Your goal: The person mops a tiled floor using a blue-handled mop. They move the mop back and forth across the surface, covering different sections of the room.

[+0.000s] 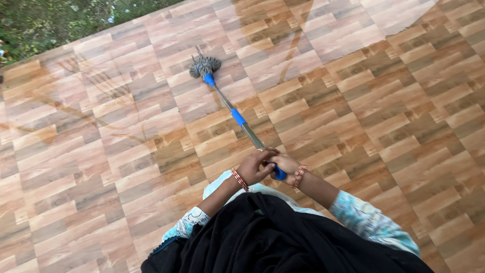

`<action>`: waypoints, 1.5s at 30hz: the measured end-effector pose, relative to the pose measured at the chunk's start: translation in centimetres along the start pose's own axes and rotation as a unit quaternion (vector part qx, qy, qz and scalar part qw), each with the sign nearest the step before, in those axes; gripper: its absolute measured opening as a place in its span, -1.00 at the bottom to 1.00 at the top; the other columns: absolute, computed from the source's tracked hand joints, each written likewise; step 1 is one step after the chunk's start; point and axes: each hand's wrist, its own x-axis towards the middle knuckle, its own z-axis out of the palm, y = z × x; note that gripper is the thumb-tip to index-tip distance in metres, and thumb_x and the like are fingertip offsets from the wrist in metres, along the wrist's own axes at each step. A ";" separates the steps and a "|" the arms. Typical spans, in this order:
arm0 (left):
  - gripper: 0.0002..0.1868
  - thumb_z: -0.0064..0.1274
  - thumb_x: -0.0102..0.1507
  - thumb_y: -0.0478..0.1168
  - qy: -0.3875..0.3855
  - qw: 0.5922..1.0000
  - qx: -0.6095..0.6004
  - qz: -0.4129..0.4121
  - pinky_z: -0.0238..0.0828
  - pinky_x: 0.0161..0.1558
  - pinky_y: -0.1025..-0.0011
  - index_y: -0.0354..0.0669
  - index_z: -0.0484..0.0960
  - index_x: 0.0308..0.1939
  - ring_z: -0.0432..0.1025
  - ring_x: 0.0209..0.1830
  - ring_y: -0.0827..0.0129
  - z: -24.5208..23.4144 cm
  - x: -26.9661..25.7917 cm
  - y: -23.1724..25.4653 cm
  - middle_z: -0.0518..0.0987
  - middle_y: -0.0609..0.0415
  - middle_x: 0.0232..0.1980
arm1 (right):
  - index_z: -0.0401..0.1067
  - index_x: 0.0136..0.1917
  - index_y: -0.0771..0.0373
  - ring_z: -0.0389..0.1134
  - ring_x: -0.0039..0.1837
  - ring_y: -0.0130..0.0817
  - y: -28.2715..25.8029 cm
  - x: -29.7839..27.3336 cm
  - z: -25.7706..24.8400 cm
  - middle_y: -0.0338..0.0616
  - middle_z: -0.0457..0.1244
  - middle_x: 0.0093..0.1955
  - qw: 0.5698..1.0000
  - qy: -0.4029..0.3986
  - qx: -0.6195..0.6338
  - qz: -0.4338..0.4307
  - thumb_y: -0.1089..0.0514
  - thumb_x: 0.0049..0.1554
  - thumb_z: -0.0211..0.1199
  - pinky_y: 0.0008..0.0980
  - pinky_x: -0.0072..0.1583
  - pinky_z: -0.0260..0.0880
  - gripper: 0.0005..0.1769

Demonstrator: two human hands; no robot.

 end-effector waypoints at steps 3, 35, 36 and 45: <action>-0.59 0.07 0.27 -0.17 -0.031 0.999 -0.007 0.025 0.51 0.05 0.19 -0.22 0.51 0.17 0.52 0.09 0.02 2.4 0.2 3.4 0.56 -0.08 0.23 | 0.39 0.07 0.23 0.32 -0.29 -0.59 -0.7 -6.1 -0.9 -0.24 0.32 -0.16 0.999 -0.005 0.012 0.044 0.19 0.24 0.07 -0.53 -0.35 0.31 -0.84; -0.56 0.07 0.25 -0.13 0.047 0.969 0.232 -0.077 0.28 0.20 0.06 -0.09 0.50 0.21 0.41 0.17 -0.06 -2.7 -1.7 -20.1 0.56 -0.05 0.25 | 0.35 0.16 0.18 0.24 -0.43 -0.41 2.4 20.7 2.8 -0.17 0.25 -0.34 0.962 0.074 -0.256 -0.062 0.27 0.16 0.18 -0.37 -0.43 0.18 -0.72; -0.58 0.07 0.26 -0.12 0.047 0.972 0.223 -0.065 0.28 0.21 0.08 -0.10 0.50 0.19 0.42 0.17 -0.03 -2.0 -1.6 -18.3 0.57 -0.04 0.26 | 0.34 0.18 0.16 0.24 -0.42 -0.42 2.8 19.3 1.8 -0.17 0.25 -0.33 0.962 0.072 -0.259 -0.055 0.28 0.16 0.19 -0.39 -0.43 0.16 -0.70; -0.62 0.07 0.33 -0.07 0.039 0.990 0.108 0.083 0.37 0.22 0.13 -0.14 0.55 0.18 0.46 0.18 0.04 4.7 0.9 -1.0 0.56 -0.04 0.19 | 0.33 0.20 0.26 0.32 -0.26 -0.52 -1.0 -2.4 -5.6 -0.17 0.31 -0.08 0.994 0.022 -0.103 0.020 0.22 0.25 0.06 -0.50 -0.35 0.34 -0.75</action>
